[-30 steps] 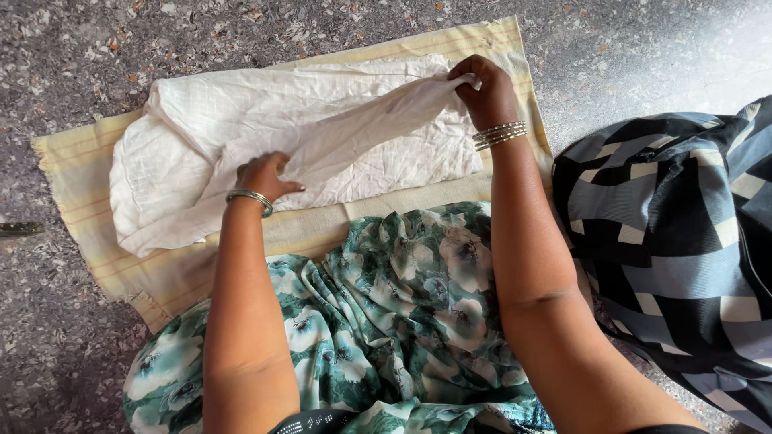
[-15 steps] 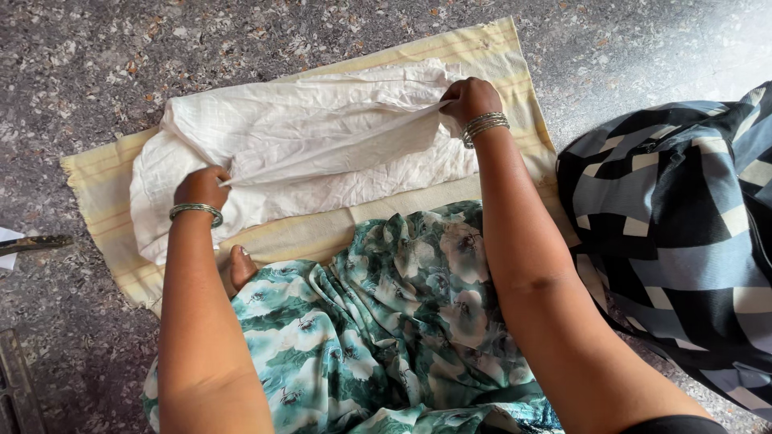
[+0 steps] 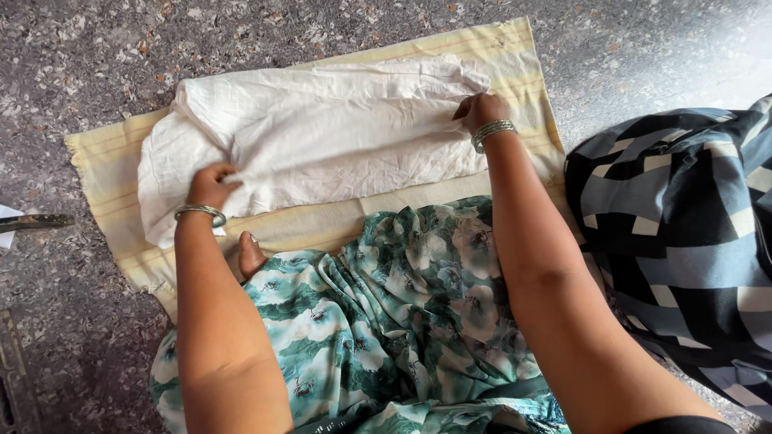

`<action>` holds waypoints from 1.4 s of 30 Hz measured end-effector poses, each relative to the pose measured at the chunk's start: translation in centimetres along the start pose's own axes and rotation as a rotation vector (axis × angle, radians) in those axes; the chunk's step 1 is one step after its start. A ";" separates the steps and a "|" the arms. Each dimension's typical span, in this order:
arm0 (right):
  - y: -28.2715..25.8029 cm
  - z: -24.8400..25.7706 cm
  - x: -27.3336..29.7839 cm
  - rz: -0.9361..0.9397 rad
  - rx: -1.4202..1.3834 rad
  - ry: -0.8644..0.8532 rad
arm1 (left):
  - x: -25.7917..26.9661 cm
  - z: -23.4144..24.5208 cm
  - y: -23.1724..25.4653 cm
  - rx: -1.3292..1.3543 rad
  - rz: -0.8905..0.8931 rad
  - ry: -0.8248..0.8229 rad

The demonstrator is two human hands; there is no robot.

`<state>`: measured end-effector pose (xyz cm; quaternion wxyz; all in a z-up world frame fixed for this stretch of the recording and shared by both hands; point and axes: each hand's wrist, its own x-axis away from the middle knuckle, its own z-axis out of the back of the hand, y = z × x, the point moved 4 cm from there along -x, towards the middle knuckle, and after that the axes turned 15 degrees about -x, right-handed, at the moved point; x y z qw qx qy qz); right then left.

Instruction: The person folds a white garment by hand on a mat on the floor and then places the folded item into a bag.

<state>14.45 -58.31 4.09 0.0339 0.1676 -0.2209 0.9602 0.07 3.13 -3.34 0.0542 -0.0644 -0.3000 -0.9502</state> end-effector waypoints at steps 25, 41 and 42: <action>-5.0 2.7 7.5 0.295 -0.060 0.602 | 0.7 -2.6 -1.6 -0.594 0.365 -0.494; 7.1 -4.8 1.2 -0.145 -0.215 -0.078 | -2.1 -1.9 10.2 -0.359 0.051 0.095; 6.7 -5.8 1.1 -0.052 -0.165 -0.198 | -2.4 -3.1 11.3 -0.301 -0.098 0.192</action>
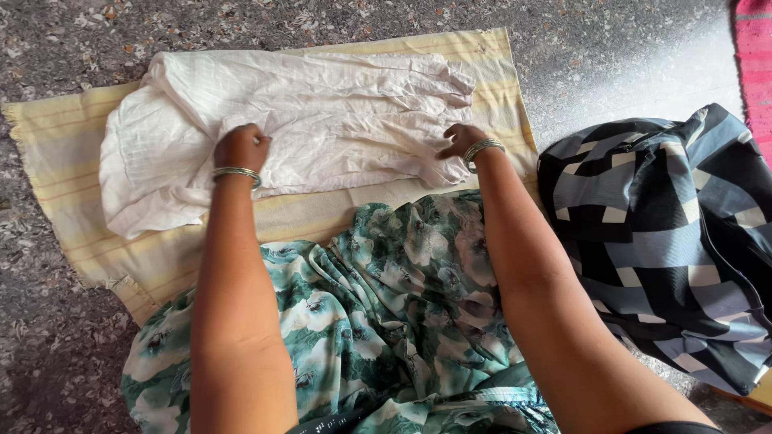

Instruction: The person folds a white garment by hand on a mat on the floor and then places the folded item into a bag.

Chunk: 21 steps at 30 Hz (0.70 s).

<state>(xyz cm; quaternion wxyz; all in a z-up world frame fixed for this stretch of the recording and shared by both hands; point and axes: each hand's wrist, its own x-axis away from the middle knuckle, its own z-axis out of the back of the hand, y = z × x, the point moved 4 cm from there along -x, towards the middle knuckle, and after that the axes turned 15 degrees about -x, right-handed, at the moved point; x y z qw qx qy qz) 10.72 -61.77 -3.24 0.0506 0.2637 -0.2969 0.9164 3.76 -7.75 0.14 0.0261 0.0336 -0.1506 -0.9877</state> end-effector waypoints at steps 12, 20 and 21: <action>-1.7 3.0 0.3 -0.074 -0.638 0.003 | 3.0 -6.1 5.7 -0.256 -0.033 -0.175; 4.0 4.1 -5.1 0.136 -0.779 0.525 | 4.3 -7.3 5.0 -0.295 0.051 -0.111; 4.2 4.1 -5.4 0.154 -0.609 0.557 | 4.4 -7.2 5.0 -0.297 0.053 -0.114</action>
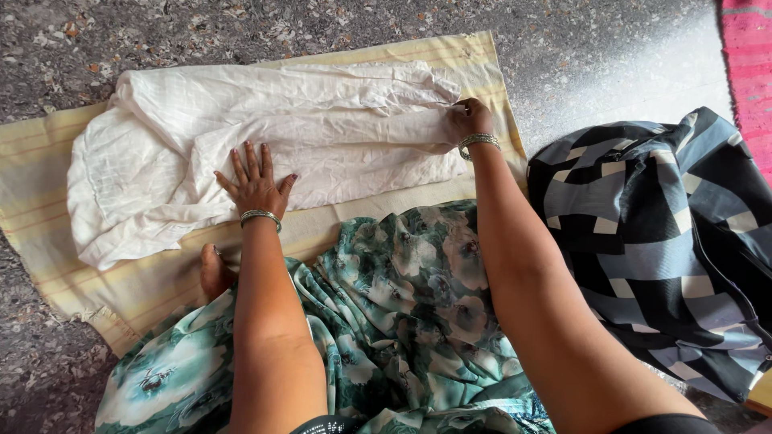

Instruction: The person folds a white garment by hand on a mat on the floor and then places the folded item into a bag.

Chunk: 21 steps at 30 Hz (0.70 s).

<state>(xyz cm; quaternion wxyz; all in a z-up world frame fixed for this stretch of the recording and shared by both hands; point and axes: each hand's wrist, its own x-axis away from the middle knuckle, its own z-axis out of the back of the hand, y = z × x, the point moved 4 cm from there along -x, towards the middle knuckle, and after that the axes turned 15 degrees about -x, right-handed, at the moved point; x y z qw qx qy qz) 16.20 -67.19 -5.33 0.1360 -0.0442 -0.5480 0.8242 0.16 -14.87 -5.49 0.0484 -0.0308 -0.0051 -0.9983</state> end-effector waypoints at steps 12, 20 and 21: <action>-10.5 -10.0 9.2 0.117 0.217 -0.427 | -1.6 2.6 7.0 0.132 -0.197 0.129; -2.4 -8.1 3.0 0.008 0.690 -0.359 | -1.0 1.0 2.8 -0.051 0.053 -0.083; -1.7 -7.4 2.1 -0.078 0.636 -0.293 | -1.3 1.2 2.3 -0.051 0.057 -0.078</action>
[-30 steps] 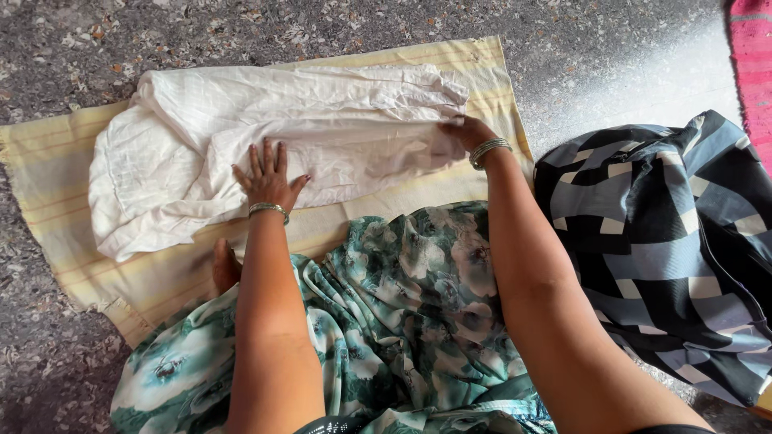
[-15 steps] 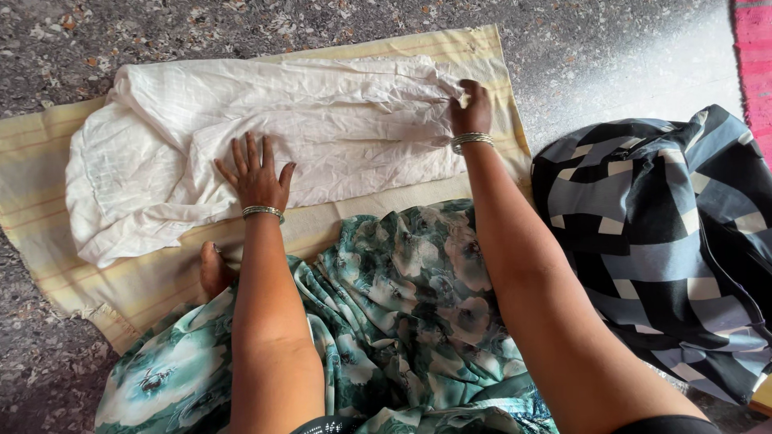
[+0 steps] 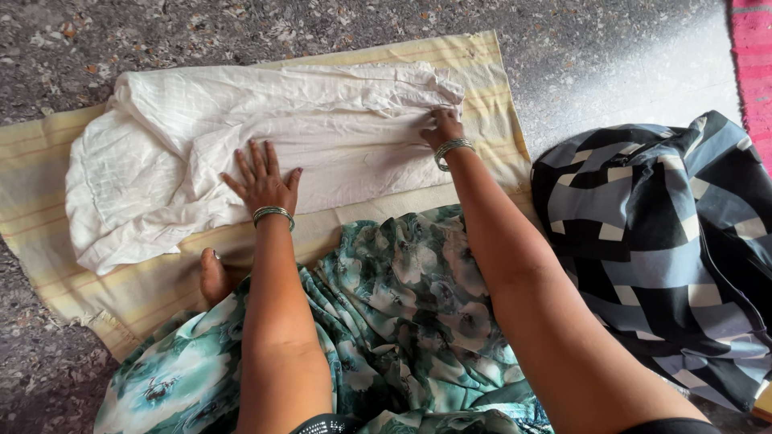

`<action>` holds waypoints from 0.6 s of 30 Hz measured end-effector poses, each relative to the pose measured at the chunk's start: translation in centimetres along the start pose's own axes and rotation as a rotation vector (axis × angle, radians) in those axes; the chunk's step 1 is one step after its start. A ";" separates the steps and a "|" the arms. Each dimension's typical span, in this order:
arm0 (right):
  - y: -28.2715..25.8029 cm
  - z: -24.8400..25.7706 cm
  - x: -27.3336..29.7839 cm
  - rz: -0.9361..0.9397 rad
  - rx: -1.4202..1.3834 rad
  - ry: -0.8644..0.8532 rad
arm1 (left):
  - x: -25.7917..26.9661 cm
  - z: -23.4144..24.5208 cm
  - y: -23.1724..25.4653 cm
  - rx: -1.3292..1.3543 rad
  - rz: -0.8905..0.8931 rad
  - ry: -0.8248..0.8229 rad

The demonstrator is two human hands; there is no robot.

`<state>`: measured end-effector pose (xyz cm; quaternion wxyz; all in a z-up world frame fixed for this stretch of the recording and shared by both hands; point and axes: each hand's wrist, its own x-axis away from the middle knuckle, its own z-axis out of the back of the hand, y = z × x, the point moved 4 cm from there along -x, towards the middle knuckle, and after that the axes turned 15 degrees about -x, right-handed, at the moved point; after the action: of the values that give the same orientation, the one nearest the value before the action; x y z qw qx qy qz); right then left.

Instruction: The person folds a white garment by hand on a mat on the floor and then places the folded item into a bag.

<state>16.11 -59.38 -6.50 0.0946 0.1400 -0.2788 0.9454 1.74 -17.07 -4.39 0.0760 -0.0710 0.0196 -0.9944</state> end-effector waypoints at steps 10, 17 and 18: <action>-8.0 3.1 7.1 0.236 0.043 0.231 | 0.6 1.6 -0.1 0.118 0.313 0.109; -6.0 -4.0 5.3 0.413 0.353 -0.289 | 1.6 2.2 -2.7 0.107 0.426 0.167; -5.2 -4.2 4.7 0.417 0.321 -0.308 | 1.6 2.3 -3.8 0.100 0.430 0.171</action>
<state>12.10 -52.31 -5.81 -0.1684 0.2344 -0.1597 0.9440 -0.02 -13.61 -1.67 0.2875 0.0233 -0.0087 -0.9575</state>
